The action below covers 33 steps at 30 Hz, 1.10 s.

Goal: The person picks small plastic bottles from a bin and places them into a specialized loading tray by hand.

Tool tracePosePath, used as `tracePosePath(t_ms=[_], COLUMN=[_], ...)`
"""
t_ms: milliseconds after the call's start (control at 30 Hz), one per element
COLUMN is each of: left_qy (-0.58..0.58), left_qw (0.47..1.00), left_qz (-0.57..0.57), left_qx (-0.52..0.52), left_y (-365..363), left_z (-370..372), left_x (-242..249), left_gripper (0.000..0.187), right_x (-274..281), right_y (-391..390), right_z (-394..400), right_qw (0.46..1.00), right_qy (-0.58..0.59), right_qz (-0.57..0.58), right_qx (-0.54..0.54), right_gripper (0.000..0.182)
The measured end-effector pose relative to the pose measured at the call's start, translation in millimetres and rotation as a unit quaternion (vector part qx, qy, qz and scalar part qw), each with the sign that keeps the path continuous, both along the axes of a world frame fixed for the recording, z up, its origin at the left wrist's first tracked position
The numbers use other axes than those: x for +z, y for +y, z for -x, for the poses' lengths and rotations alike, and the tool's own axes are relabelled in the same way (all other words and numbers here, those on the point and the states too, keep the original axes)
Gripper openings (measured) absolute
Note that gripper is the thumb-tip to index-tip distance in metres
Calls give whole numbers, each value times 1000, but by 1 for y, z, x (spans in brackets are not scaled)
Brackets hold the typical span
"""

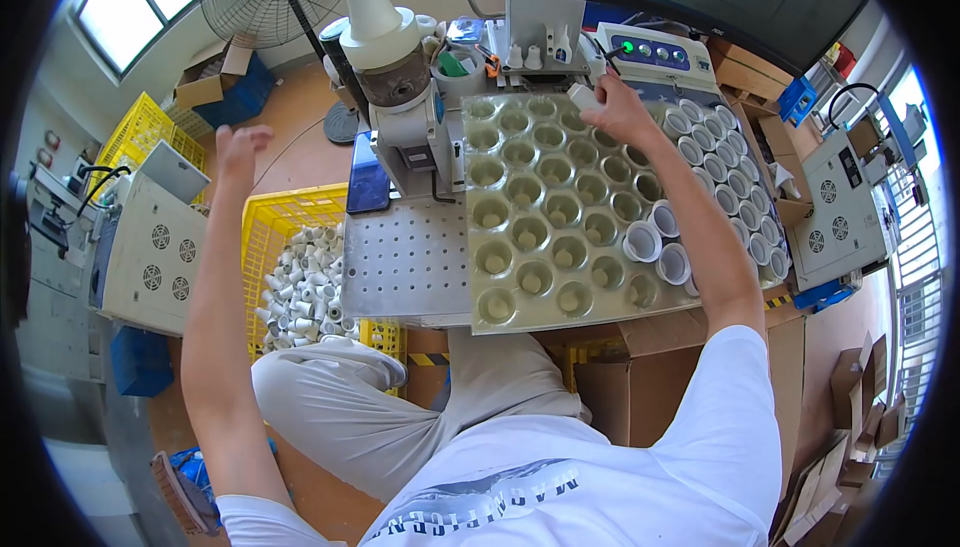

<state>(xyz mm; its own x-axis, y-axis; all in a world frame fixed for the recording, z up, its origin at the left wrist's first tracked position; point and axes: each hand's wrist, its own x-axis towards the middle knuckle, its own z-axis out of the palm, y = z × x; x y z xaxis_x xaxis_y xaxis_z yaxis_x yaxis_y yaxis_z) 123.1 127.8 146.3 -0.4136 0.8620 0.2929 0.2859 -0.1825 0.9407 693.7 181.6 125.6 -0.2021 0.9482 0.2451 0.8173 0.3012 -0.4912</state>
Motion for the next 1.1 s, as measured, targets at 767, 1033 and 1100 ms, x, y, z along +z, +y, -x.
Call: tracePosePath(t_ms=[767,1033,1100], left_qy=[355,438,414], left_qw=[845,814,817], left_qz=[300,330,368], left_qx=[265,192,159], left_y=[-120,-90,-82], left_z=[156,167,153], left_x=[-155,-180,-178], left_gripper=[39,33,33], right_x=[113,77,61], right_y=[-44,-172,-183], right_z=[122,-3,-8], right_qw=[965,934,907], right_qy=[96,-244,-316], right_qz=[-87,194,208], right_qx=[230,176,184], right_gripper=[35,54,56])
